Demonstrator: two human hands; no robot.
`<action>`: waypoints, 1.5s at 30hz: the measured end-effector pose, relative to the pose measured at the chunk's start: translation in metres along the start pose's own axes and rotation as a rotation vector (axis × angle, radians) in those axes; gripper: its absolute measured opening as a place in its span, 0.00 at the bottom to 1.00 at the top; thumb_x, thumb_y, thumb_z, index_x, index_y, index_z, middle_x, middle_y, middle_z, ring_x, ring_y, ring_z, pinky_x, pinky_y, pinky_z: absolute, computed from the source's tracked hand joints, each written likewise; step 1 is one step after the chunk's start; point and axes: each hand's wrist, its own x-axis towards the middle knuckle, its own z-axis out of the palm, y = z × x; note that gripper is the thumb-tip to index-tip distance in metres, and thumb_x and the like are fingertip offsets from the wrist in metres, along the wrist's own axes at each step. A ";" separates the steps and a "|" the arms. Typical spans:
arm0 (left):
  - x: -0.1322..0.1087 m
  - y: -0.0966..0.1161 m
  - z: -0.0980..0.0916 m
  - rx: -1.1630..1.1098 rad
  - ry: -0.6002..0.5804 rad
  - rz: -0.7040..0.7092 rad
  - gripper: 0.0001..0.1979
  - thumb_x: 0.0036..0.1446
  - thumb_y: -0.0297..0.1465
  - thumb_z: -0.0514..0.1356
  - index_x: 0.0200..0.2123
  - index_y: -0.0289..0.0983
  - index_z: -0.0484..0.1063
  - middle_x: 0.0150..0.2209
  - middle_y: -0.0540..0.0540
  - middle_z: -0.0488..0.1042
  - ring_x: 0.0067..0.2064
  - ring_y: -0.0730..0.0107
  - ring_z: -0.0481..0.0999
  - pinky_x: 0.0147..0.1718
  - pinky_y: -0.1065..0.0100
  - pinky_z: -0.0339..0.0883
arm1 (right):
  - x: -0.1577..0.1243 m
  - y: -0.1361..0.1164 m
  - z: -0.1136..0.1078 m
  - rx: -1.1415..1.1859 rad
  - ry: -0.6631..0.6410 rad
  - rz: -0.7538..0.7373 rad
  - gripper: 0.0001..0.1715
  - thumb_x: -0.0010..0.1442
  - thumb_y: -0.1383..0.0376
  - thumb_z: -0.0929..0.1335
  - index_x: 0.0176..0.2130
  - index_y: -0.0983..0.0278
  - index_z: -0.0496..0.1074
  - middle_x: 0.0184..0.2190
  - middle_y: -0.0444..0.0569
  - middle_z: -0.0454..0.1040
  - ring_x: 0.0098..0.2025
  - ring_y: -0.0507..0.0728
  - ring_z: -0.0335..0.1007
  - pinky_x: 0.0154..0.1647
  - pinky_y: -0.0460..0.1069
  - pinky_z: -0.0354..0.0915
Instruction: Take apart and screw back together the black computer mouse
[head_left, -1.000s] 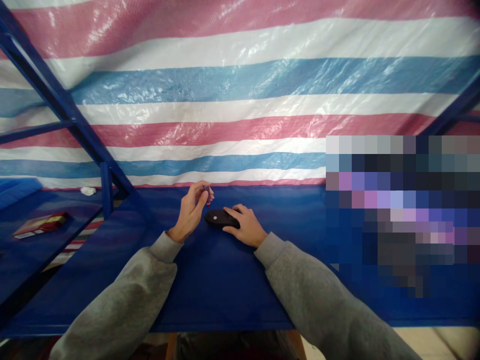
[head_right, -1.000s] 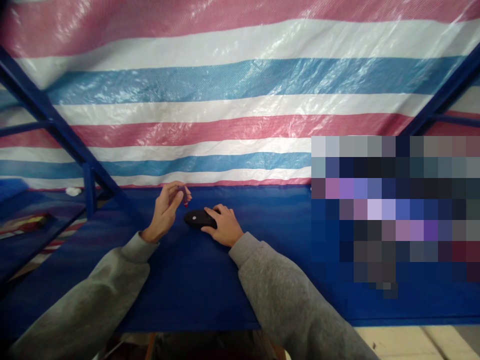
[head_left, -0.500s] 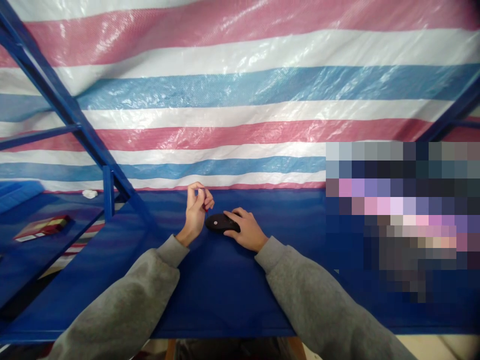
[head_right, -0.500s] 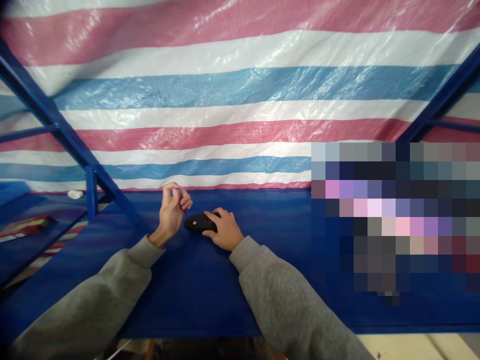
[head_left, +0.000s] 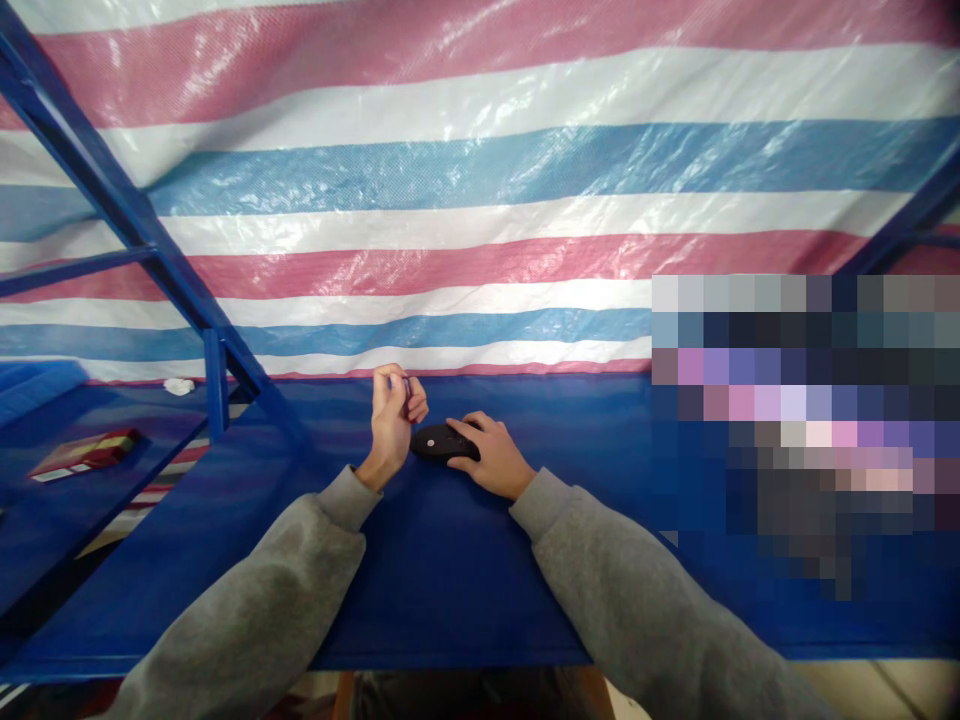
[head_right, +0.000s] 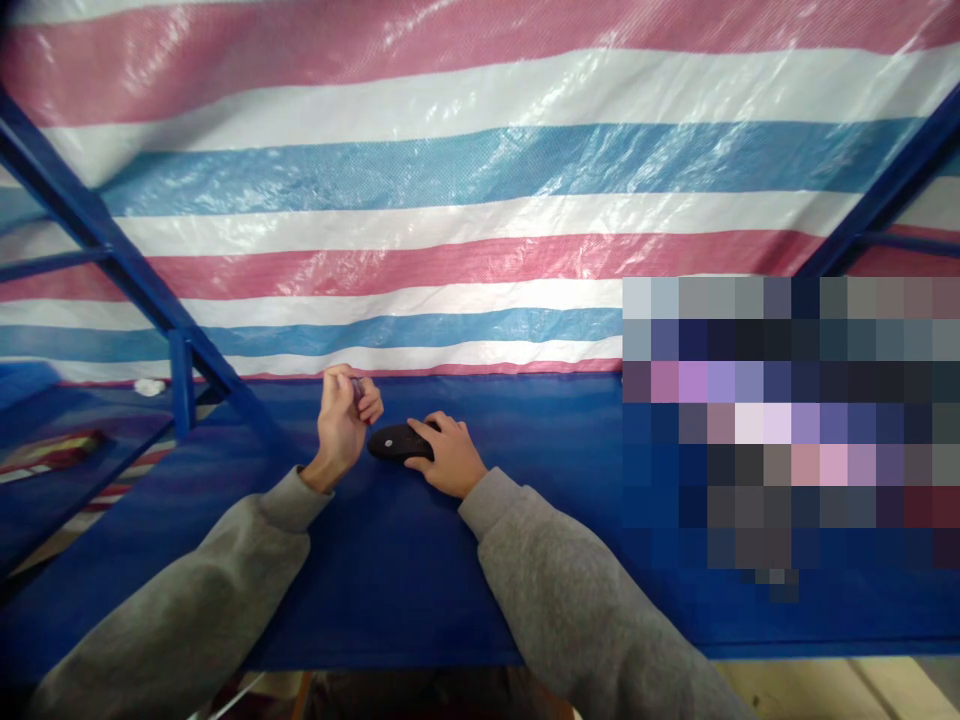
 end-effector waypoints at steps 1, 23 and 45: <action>0.000 0.000 0.000 -0.004 -0.006 -0.005 0.10 0.62 0.41 0.53 0.36 0.42 0.57 0.20 0.56 0.56 0.18 0.80 0.55 0.18 0.77 0.49 | 0.000 0.000 0.000 0.000 0.000 0.000 0.35 0.55 0.56 0.71 0.59 0.60 0.62 0.51 0.53 0.65 0.52 0.60 0.61 0.51 0.55 0.56; 0.002 0.004 -0.006 0.011 -0.014 -0.047 0.13 0.58 0.42 0.57 0.34 0.39 0.61 0.20 0.55 0.57 0.18 0.80 0.55 0.17 0.77 0.51 | 0.000 -0.002 -0.002 -0.013 -0.018 0.012 0.35 0.56 0.55 0.70 0.59 0.59 0.61 0.50 0.53 0.65 0.52 0.60 0.61 0.51 0.55 0.57; -0.003 0.004 -0.007 0.003 -0.022 -0.071 0.12 0.58 0.41 0.57 0.35 0.40 0.60 0.21 0.56 0.57 0.19 0.81 0.55 0.18 0.77 0.50 | 0.000 -0.002 -0.001 0.002 -0.011 0.014 0.35 0.56 0.55 0.70 0.59 0.60 0.61 0.50 0.53 0.65 0.53 0.60 0.60 0.53 0.56 0.57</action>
